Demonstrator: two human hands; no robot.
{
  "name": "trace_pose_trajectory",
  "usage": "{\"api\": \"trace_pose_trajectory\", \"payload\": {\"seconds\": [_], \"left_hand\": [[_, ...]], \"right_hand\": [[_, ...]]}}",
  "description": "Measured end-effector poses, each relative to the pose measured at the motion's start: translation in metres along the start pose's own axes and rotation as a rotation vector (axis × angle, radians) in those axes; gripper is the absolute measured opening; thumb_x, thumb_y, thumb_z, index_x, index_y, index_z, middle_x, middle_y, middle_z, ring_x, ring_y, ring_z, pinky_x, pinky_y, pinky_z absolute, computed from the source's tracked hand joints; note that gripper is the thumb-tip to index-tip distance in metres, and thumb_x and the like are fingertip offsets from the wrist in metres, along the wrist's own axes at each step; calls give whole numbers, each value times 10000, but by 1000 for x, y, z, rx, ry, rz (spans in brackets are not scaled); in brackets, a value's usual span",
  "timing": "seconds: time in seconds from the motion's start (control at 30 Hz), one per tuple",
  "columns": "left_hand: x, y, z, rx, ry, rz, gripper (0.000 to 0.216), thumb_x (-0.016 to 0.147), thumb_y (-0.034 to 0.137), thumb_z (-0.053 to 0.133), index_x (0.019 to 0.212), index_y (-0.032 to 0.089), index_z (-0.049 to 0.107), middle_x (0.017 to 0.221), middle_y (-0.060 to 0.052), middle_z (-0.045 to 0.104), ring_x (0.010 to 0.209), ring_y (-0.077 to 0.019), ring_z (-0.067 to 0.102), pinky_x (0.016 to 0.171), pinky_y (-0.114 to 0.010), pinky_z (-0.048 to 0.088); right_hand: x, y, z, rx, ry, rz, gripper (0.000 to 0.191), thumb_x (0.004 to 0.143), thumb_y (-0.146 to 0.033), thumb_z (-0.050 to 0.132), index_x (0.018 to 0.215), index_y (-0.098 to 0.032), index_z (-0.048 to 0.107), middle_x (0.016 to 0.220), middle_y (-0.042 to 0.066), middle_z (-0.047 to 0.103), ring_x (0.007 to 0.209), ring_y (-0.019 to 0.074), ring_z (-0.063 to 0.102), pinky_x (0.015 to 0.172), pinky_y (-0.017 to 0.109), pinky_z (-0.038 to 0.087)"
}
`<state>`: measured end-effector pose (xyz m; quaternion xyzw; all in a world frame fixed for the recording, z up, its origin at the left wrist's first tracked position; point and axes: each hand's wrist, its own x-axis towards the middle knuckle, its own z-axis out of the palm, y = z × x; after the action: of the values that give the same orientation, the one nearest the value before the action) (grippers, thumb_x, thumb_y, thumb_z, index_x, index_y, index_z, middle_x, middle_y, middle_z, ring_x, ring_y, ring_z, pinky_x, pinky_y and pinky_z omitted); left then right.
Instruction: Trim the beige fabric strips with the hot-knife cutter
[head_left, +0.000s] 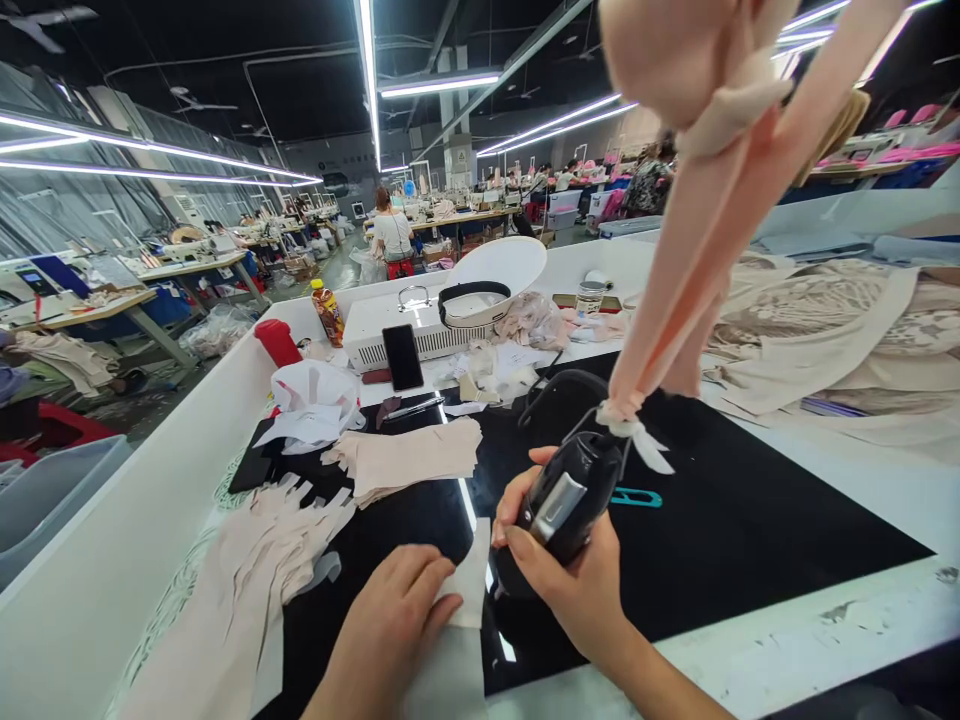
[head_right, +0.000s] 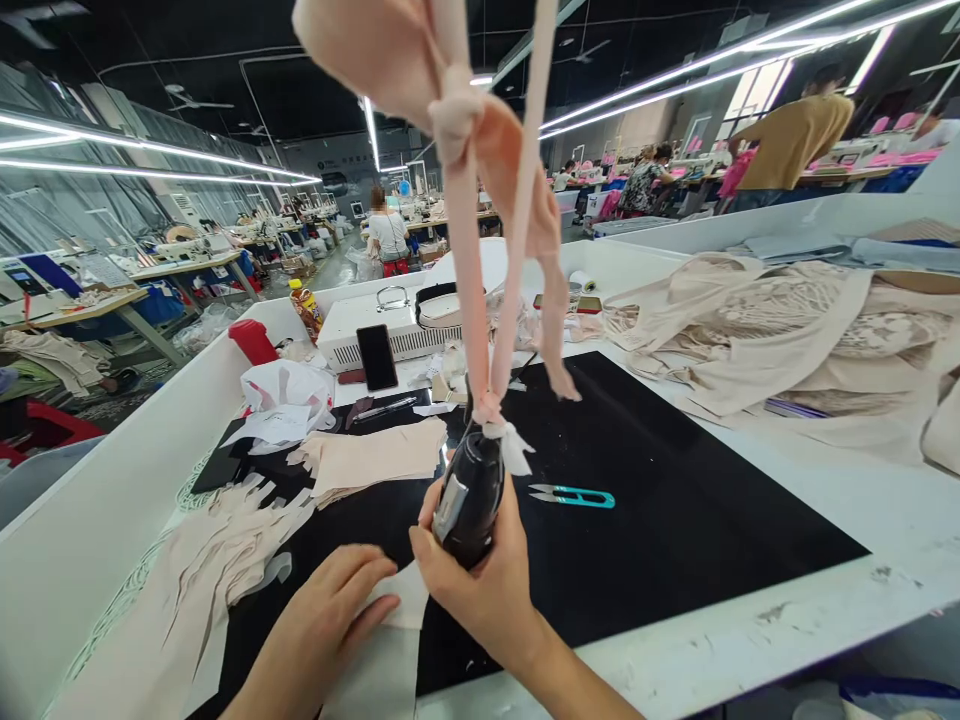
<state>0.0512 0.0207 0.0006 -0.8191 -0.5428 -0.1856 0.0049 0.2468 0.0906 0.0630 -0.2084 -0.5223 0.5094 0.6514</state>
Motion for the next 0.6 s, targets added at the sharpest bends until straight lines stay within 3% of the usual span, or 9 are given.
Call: {"api": "trace_pose_trajectory", "payload": {"seconds": [0.1, 0.2, 0.3, 0.4, 0.5, 0.6], "left_hand": [[-22, 20, 13, 122, 95, 106, 185, 1075, 180, 451, 1112, 196, 632, 883, -45, 701, 747, -211, 703, 698, -332, 610], [-32, 30, 28, 195, 101, 136, 239, 1038, 117, 442, 1181, 186, 621, 878, -55, 700, 726, -217, 698, 652, -328, 599], [-32, 26, 29, 168, 52, 64, 365, 963, 35, 492, 1258, 217, 607, 1027, -74, 711, 895, -244, 718, 768, -351, 619], [-30, 11, 16, 51, 1, 89, 441, 934, -14, 507, 1265, 255, 617, 1124, -53, 702, 1066, -226, 695, 985, -360, 579], [-26, -5, -3, -31, -46, 176, 369, 992, 5, 496, 1195, 272, 648, 1165, -13, 711, 1177, -186, 670, 1150, -390, 474], [-21, -13, -19, -70, -86, 224, 275, 1042, 85, 527, 1194, 274, 657, 1200, 10, 733, 1213, -176, 668, 1202, -400, 422]], "right_hand": [[3, 1, -5, -24, 6, 9, 496, 836, -58, 722, 1225, -321, 563, 802, -61, 672, 596, 118, 634, 601, 269, 586], [4, 4, -10, -36, -26, 46, 501, 867, -73, 725, 1256, -329, 542, 828, -54, 673, 622, 124, 640, 608, 275, 581], [4, 3, -11, -30, -44, 52, 492, 883, -116, 750, 1269, -326, 529, 833, -45, 675, 626, 128, 638, 593, 273, 570], [2, -1, -9, -17, 0, 48, 445, 876, -194, 794, 1230, -305, 549, 802, -40, 670, 596, 131, 629, 548, 268, 549], [-2, -4, -7, 17, 56, 112, 451, 874, -284, 826, 1237, -303, 559, 796, -35, 662, 616, 141, 634, 545, 268, 536], [-6, -5, -6, 34, 68, 134, 455, 873, -337, 836, 1242, -315, 570, 803, -37, 653, 631, 139, 627, 574, 271, 534]]}}
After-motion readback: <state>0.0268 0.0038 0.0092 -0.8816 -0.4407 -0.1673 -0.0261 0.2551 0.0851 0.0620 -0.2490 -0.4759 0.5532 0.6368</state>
